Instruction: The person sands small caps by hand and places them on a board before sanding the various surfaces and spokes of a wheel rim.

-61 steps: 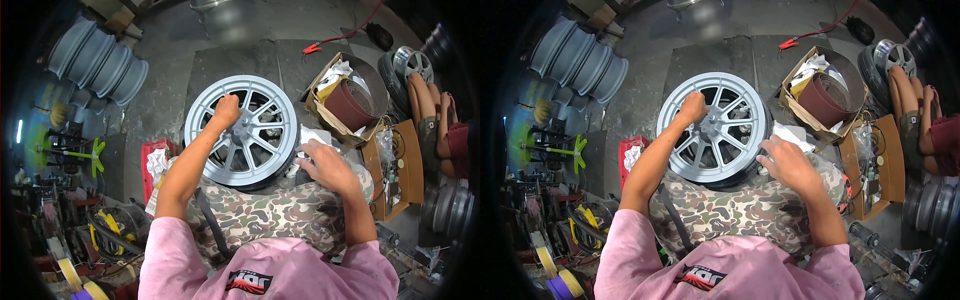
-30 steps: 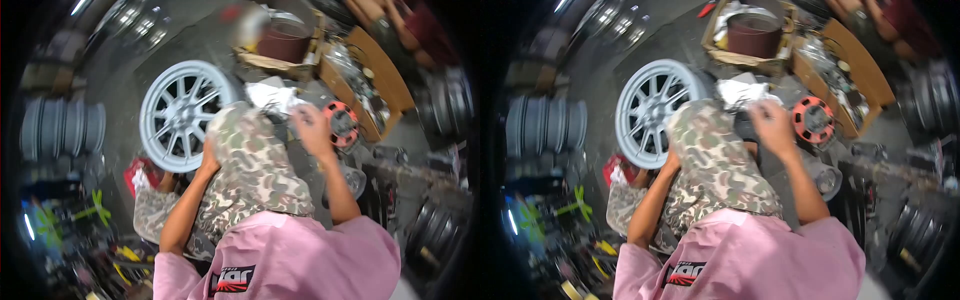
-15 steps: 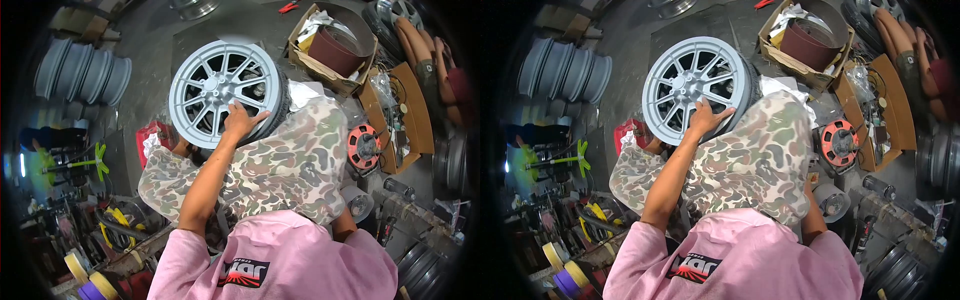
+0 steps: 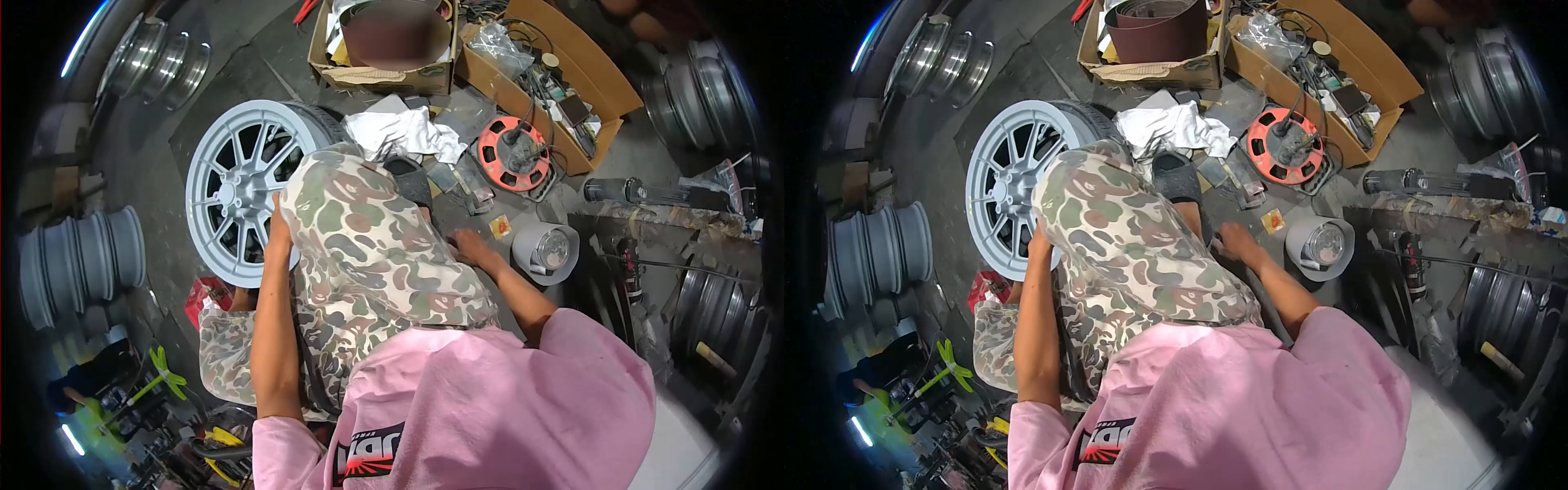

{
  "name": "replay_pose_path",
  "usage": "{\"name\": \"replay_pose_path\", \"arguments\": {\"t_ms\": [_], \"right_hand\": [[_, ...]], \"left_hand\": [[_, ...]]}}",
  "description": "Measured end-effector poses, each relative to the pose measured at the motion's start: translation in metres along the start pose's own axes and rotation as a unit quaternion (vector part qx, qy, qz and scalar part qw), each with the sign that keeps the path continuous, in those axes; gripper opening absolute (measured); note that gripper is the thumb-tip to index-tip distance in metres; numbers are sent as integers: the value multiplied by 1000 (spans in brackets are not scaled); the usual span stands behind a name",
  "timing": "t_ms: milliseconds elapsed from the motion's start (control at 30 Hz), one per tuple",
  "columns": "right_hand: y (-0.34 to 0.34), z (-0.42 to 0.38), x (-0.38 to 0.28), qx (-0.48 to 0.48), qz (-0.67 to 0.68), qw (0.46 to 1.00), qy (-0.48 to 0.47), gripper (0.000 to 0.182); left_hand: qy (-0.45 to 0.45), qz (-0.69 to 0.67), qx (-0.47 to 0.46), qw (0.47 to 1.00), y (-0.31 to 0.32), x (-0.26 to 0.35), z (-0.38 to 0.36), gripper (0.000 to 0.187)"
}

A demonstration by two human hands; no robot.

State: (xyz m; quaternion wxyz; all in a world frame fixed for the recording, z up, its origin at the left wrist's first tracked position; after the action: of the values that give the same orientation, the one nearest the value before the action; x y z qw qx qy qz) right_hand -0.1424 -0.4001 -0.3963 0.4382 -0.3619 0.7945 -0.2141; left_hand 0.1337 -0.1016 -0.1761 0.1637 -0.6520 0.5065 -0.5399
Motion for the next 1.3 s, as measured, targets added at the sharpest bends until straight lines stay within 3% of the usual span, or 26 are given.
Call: {"name": "replay_pose_path", "arguments": {"t_ms": [33,100,133,167,233,267,300,367,467,533,633,667,700,800,833,900,1067,1167,1200,1233,1300], "right_hand": [[7,-1,6,2,-3,1000,-13,35],[3,-12,5,19,17,1000,-11,34],[3,-15,6,35,35,999,-9,34],[3,-17,8,35,37,999,-12,34],[-5,-18,17,107,68,992,19,32],[-13,-13,13,106,69,992,12,32],[-21,-4,15,62,85,993,46,32],[-34,14,11,19,101,992,76,32],[-50,46,1,126,83,988,45,29],[-54,73,2,106,85,990,43,29],[-62,111,-2,103,90,989,58,27],[-69,120,-4,152,116,979,68,26],[-76,130,-5,201,140,967,76,26],[-93,162,-23,208,114,970,45,24],[-95,169,-32,206,114,971,41,24],[-110,175,-57,324,76,940,-77,30],[-164,169,-134,362,28,926,-102,43],[-157,208,-117,353,-25,934,-51,41],[-152,224,-105,319,-44,946,-23,39],[-147,234,-96,284,-63,957,2,37],[-165,222,-95,307,-27,951,6,32]], "left_hand": [[1,2,-1,1000,-1,-9,3,71],[205,-208,-52,955,-3,-17,12,49],[230,-238,-39,943,-15,1,8,30],[231,-235,-38,943,-18,2,7,30],[73,-241,-16,968,-26,-11,4,27],[117,-225,-9,967,-27,0,-5,27],[106,-211,-35,971,-22,-9,-10,29],[247,-110,-5,963,-6,-13,-29,34],[211,-107,12,972,12,-1,-68,47],[131,-96,-27,986,22,-17,-79,55],[166,-14,26,986,16,-16,-92,60],[244,73,85,963,11,-13,-92,56],[244,72,90,963,9,-17,-91,56],[117,115,92,982,-12,-11,-104,48],[113,116,95,982,-14,-18,-109,48],[112,147,71,980,-11,-34,-114,48],[123,200,77,969,7,-41,-109,44],[153,164,41,974,23,-46,-95,39],[199,168,109,959,23,-47,-94,33],[199,167,110,959,30,-64,-88,33],[147,9,58,987,46,-105,-71,27]]}}
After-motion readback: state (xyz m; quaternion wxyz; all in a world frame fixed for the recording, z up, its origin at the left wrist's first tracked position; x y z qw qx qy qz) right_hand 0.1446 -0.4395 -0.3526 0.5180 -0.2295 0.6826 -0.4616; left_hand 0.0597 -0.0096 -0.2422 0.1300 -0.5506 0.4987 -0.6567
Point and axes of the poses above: each hand's wrist, its own z-axis towards the middle knuckle, its own y-axis out of the palm, x = y × z, the point moved 4 cm from there along z, towards the middle knuckle, and after that the axes turned 6 degrees about y, right-handed, at the moved point
